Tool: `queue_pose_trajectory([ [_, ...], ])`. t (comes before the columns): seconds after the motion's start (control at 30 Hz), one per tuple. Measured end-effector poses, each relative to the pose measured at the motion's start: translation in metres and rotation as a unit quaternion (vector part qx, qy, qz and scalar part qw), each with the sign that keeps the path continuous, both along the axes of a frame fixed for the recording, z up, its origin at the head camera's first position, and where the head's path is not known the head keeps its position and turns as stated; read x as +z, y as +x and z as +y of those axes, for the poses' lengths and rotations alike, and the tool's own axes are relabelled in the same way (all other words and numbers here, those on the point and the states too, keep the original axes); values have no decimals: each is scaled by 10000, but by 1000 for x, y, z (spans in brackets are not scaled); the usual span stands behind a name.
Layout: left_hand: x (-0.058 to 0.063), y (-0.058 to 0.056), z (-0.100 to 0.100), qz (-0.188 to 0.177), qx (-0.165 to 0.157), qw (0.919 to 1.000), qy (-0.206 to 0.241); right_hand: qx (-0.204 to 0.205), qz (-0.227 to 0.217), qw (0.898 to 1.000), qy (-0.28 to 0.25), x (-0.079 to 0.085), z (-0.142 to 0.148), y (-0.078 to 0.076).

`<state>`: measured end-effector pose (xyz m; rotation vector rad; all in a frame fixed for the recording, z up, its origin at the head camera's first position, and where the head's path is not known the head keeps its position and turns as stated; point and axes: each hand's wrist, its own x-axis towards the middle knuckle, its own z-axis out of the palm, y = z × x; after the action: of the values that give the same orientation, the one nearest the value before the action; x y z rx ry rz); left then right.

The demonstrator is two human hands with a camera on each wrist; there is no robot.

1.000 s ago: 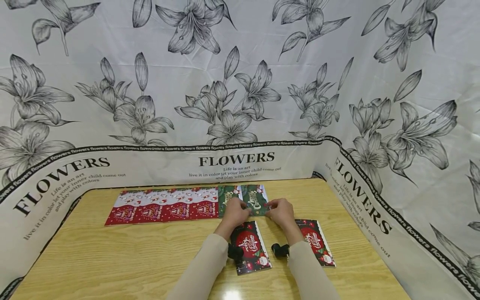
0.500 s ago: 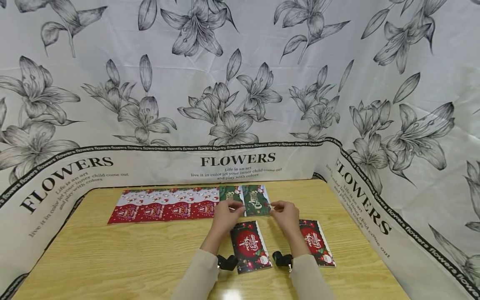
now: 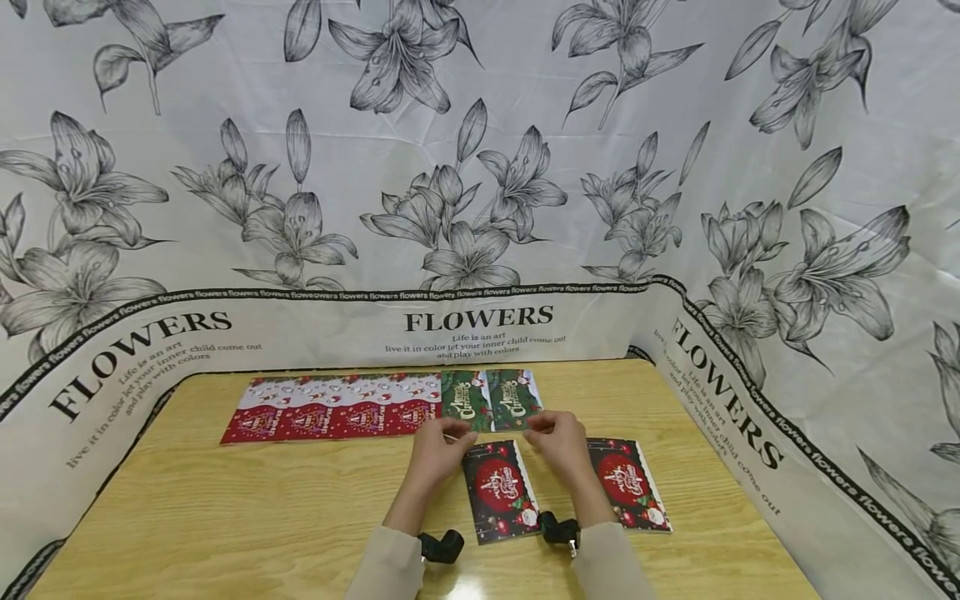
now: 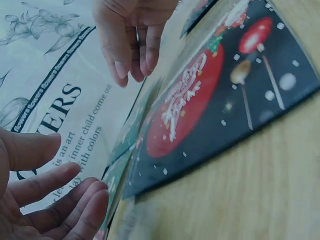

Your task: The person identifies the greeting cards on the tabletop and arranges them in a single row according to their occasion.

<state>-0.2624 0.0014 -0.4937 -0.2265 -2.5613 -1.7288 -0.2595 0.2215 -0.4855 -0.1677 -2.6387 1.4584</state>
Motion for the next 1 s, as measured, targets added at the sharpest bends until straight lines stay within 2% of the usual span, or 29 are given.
queue_pose_trajectory([
  [0.2, -4, 1, -6, -12, -15, 9998, -194, 180, -142, 9997, -3, 0, -3, 3],
  [0.43, -6, 1, -15, -339, 71, 9985, -428, 239, -228, 9993, 179, -2, -3, 4],
  [0.57, -8, 2, -17, -476, 106, 9980, -403, 292, -350, 9988, 154, -4, -4, 4],
  [0.83, -12, 3, -12, -471, 22, 9980, -430, 454, -435, 9980, 89, -5, -9, 3],
  [1.0, -14, 3, -9, -385, 87, 9986, -359, 517, -494, 9973, 152, -5, -12, 2],
])
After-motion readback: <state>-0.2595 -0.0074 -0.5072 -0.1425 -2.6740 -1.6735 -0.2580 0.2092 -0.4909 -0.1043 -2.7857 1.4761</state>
